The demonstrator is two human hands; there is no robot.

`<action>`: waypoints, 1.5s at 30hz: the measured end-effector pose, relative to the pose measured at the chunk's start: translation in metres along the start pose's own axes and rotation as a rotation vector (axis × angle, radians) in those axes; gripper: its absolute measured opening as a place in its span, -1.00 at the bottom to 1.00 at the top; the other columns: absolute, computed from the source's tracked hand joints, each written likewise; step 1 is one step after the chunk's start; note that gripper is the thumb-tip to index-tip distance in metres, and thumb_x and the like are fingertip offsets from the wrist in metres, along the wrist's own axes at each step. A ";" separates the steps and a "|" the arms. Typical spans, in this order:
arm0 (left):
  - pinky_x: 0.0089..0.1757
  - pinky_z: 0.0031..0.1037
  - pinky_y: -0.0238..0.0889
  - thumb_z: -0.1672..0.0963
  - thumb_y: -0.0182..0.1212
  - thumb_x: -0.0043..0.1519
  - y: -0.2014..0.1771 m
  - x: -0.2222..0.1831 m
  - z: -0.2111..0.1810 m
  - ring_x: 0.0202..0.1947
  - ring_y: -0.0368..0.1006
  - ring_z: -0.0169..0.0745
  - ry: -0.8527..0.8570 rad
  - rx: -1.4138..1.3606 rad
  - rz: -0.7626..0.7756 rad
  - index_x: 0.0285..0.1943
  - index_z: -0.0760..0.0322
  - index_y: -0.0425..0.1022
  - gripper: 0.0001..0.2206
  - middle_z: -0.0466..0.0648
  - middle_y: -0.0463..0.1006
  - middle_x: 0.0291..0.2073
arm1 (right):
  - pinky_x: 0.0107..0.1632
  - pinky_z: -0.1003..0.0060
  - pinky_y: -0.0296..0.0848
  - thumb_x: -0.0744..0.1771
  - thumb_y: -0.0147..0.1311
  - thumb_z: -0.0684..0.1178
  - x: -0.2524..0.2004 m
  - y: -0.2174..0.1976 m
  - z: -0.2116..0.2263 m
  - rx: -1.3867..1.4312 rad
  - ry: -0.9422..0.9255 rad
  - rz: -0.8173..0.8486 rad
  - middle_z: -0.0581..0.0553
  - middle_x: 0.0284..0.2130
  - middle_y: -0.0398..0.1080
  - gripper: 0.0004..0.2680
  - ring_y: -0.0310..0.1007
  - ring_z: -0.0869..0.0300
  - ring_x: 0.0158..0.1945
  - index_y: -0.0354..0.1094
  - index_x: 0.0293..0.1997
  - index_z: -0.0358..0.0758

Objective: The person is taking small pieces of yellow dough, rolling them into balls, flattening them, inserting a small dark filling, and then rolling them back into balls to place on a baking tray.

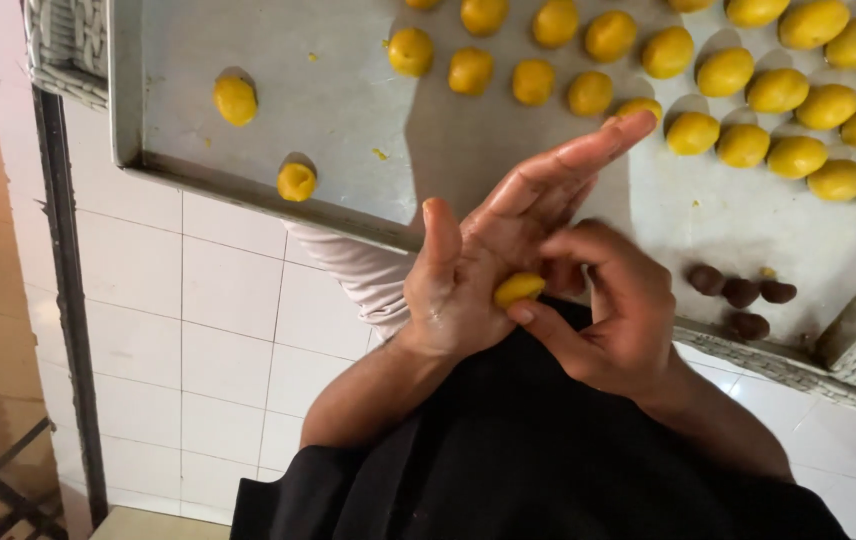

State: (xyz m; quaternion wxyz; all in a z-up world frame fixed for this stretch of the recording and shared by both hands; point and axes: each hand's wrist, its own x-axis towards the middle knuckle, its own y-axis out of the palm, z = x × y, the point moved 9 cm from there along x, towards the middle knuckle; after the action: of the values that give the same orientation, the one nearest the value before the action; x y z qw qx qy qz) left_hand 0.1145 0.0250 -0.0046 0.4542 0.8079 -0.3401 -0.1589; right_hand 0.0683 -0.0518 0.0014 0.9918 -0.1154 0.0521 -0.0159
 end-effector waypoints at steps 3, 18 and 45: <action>0.79 -0.10 -0.28 -0.29 -0.41 0.43 0.002 -0.002 0.009 0.87 -0.20 -0.03 -0.059 -0.062 0.016 0.68 0.16 0.16 -0.21 0.06 0.05 0.73 | -0.03 0.45 0.22 0.23 0.32 -0.10 -0.010 -0.011 -0.016 0.191 -0.002 -0.171 -0.01 -0.25 0.14 -0.57 0.10 0.28 -0.19 0.08 0.07 -0.29; 0.68 -0.01 0.01 -0.28 -0.21 0.33 0.033 -0.009 0.001 0.74 0.09 0.20 -0.205 -0.173 0.116 0.41 0.33 0.48 -0.22 0.33 0.40 0.44 | 0.07 0.39 0.32 0.14 0.20 -0.38 0.004 0.007 -0.029 0.655 0.203 0.016 -0.20 0.11 0.00 -0.32 0.13 0.20 0.15 -0.25 0.30 -0.19; 0.62 -0.10 0.12 -0.26 -0.28 0.37 0.023 -0.009 0.009 0.57 0.32 0.20 -0.211 -0.206 0.160 0.45 0.45 0.40 -0.18 0.36 0.46 0.38 | 0.12 0.39 0.32 0.27 0.22 -0.28 -0.006 0.010 -0.041 0.459 0.077 0.058 -0.09 0.15 0.11 -0.52 0.23 0.19 0.15 0.09 0.30 -0.13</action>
State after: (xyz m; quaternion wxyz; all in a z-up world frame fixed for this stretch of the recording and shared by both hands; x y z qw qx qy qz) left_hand 0.0934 0.0176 0.0088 0.5077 0.7062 -0.4311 -0.2401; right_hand 0.0579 -0.0515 -0.0397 0.9894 0.1156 0.0881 -0.0030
